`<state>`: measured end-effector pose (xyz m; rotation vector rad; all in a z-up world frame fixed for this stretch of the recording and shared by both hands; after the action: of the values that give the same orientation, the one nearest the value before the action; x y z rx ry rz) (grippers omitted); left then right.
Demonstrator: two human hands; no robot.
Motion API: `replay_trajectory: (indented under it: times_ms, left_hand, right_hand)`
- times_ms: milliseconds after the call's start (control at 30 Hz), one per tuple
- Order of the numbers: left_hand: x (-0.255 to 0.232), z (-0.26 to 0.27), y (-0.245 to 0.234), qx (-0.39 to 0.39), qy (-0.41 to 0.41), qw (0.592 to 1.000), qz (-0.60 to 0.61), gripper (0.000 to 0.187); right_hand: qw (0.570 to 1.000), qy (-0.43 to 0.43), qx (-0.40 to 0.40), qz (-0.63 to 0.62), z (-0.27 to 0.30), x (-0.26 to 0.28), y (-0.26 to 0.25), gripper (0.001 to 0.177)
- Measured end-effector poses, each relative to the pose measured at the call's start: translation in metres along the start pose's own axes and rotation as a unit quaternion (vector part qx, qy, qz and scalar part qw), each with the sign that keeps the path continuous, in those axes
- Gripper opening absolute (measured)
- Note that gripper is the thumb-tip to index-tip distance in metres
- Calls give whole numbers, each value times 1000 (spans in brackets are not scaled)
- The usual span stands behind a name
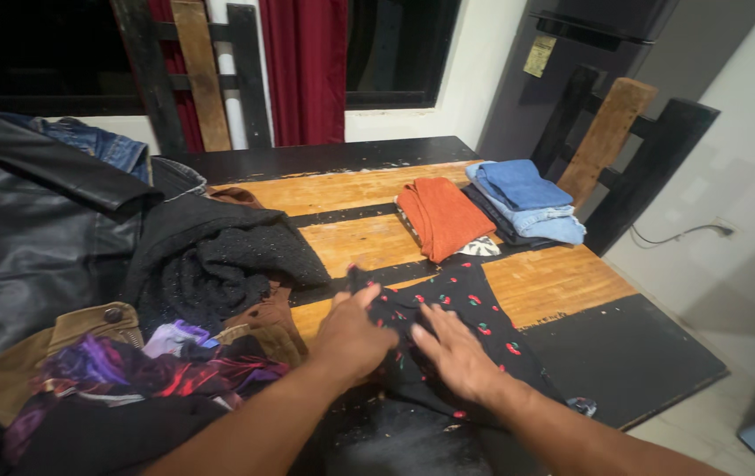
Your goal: The person folds several garments on a wooden table. They fold a blue cloth, an orange sweater, and a black cherry-patterned top, placing each folded item into a growing stack. The person handles each item one at a time, smoothing and aligning edges before folding.
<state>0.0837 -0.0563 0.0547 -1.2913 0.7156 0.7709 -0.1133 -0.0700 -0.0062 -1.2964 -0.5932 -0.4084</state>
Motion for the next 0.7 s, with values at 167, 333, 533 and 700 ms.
replay_trajectory:
  times_ms: [167, 333, 533, 700]
  left_hand:
    - [-53, -6, 31, 62, 54, 996, -27, 97]
    - [-78, -16, 74, 200, 148, 940, 232, 114]
    - [-49, -18, 89, 181, 51, 960, 209, 104]
    - [-49, -8, 66, 75, 75, 994, 1, 89]
  right_hand:
    - [858, 104, 44, -500, 4, 28, -16, 70]
    - [757, 118, 50, -641, 21, 14, -51, 49]
    - [795, 168, -13, -582, 19, -37, -70, 42]
    - [800, 141, 9, -584, 12, -34, -78, 41]
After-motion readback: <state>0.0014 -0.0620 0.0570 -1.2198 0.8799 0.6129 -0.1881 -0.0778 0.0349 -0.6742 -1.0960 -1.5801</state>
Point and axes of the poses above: each hand's wrist, its own z-axis away from the middle knuckle, its own y-axis out of the palm, x = y × z, the point moved 5 cm from there along -z, towards the middle knuckle, and after that the axes turned 3 degrees about x, right-handed, at the moved point
